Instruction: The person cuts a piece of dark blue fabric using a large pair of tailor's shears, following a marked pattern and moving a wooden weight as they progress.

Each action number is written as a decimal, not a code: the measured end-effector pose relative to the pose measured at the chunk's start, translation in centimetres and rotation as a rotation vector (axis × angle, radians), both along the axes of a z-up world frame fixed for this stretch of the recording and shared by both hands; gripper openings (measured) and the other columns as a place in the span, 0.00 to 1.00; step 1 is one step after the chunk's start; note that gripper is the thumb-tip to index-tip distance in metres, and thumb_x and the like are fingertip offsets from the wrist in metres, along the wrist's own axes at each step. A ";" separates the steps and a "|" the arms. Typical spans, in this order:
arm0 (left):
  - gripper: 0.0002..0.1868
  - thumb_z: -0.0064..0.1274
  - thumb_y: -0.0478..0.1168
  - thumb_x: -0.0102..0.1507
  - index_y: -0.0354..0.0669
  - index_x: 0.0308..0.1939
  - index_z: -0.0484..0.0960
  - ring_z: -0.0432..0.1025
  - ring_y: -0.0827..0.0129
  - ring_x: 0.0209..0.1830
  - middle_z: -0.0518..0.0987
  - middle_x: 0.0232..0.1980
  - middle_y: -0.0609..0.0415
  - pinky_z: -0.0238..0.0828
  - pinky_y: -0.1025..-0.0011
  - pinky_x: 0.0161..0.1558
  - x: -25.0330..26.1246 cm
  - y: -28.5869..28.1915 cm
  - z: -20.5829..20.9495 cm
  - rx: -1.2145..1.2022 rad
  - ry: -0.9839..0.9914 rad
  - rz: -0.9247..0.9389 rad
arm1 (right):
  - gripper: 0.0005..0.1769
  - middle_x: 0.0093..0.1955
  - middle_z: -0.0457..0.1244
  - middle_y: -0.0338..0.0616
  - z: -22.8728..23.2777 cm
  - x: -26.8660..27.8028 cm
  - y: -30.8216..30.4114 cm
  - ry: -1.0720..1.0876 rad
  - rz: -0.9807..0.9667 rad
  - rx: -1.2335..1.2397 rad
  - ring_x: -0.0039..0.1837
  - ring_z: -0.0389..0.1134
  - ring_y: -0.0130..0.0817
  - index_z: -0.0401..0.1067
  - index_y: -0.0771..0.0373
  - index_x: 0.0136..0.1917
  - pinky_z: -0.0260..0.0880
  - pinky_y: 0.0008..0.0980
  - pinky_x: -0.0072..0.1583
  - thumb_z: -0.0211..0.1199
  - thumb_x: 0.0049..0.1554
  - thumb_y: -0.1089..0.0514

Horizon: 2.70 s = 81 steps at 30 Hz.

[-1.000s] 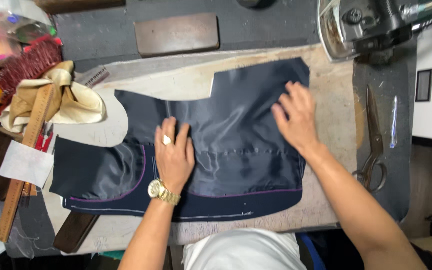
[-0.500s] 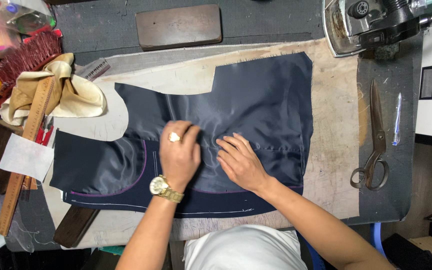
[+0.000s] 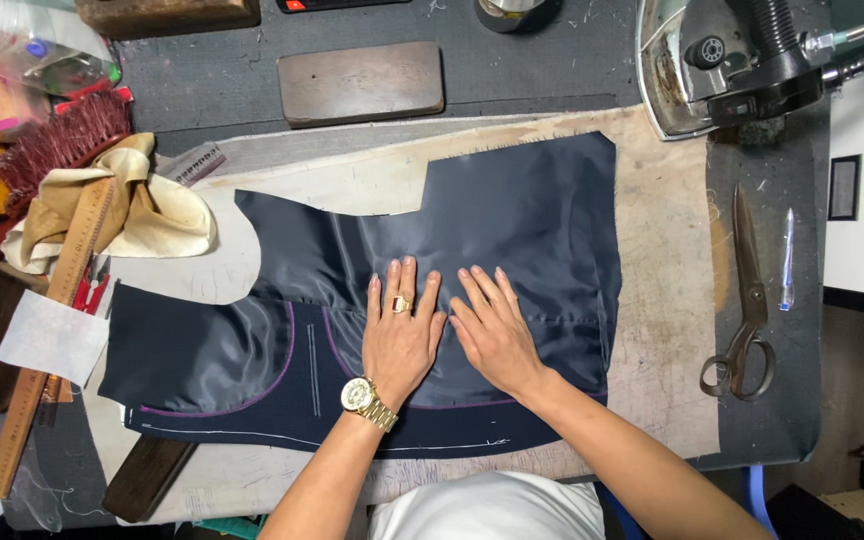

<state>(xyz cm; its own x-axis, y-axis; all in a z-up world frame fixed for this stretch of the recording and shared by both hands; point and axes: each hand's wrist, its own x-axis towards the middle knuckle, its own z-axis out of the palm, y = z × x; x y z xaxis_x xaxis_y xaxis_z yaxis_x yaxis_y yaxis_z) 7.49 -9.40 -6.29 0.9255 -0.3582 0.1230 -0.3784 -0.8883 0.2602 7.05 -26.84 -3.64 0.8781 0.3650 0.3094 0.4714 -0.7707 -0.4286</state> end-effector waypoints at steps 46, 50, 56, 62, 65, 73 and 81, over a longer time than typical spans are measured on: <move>0.40 0.59 0.44 0.61 0.41 0.76 0.62 0.52 0.39 0.77 0.58 0.78 0.31 0.51 0.38 0.70 26.6 3.7 5.6 0.155 0.089 -0.166 | 0.06 0.72 0.60 0.60 0.0 2.0 0.1 0.010 -0.023 -0.118 0.76 0.59 0.55 0.73 0.66 0.54 0.55 0.64 0.76 0.60 0.64 0.63; 0.45 0.61 0.57 0.58 0.40 0.73 0.64 0.70 0.44 0.59 0.75 0.65 0.41 0.60 0.46 0.63 31.2 4.5 6.0 0.287 0.142 -0.367 | 0.07 0.72 0.61 0.61 0.0 1.9 0.1 -0.012 -0.026 -0.140 0.75 0.61 0.55 0.74 0.65 0.54 0.57 0.62 0.75 0.62 0.63 0.61; 0.57 0.75 0.52 0.39 0.41 0.71 0.69 0.70 0.56 0.66 0.77 0.60 0.48 0.61 0.58 0.68 25.1 2.7 10.5 0.226 0.015 -0.678 | 0.10 0.73 0.61 0.60 -1.5 1.6 0.7 -0.081 -0.111 -0.026 0.77 0.60 0.53 0.74 0.67 0.55 0.52 0.62 0.77 0.57 0.65 0.60; 0.53 0.69 0.55 0.50 0.49 0.75 0.61 0.59 0.65 0.77 0.69 0.72 0.55 0.48 0.55 0.78 20.8 1.7 8.0 0.478 0.028 -0.703 | 0.09 0.72 0.61 0.63 -1.7 1.6 0.7 -0.090 -0.084 -0.003 0.76 0.60 0.55 0.73 0.68 0.54 0.52 0.65 0.76 0.57 0.65 0.60; 0.47 0.69 0.48 0.53 0.50 0.74 0.66 0.60 0.54 0.77 0.68 0.73 0.44 0.46 0.47 0.76 18.4 1.8 9.7 0.346 0.085 -0.555 | 0.09 0.68 0.63 0.66 -2.3 1.8 0.6 -0.156 -0.059 -0.086 0.72 0.64 0.59 0.72 0.67 0.52 0.57 0.66 0.73 0.60 0.61 0.60; 0.21 0.65 0.36 0.59 0.44 0.57 0.82 0.73 0.51 0.63 0.79 0.58 0.44 0.66 0.53 0.64 -1.8 16.2 11.1 -0.150 -0.102 0.130 | 0.11 0.72 0.61 0.69 1.1 -3.2 -0.6 -0.169 0.105 0.063 0.74 0.62 0.63 0.73 0.71 0.56 0.55 0.65 0.74 0.61 0.61 0.63; 0.40 0.66 0.61 0.55 0.53 0.69 0.79 0.79 0.47 0.55 0.83 0.54 0.45 0.74 0.56 0.60 -18.6 36.9 -2.4 0.287 0.138 0.437 | 0.10 0.70 0.63 0.63 0.8 -15.8 -8.7 -0.136 -0.004 -0.094 0.72 0.65 0.58 0.74 0.67 0.54 0.60 0.61 0.73 0.61 0.61 0.60</move>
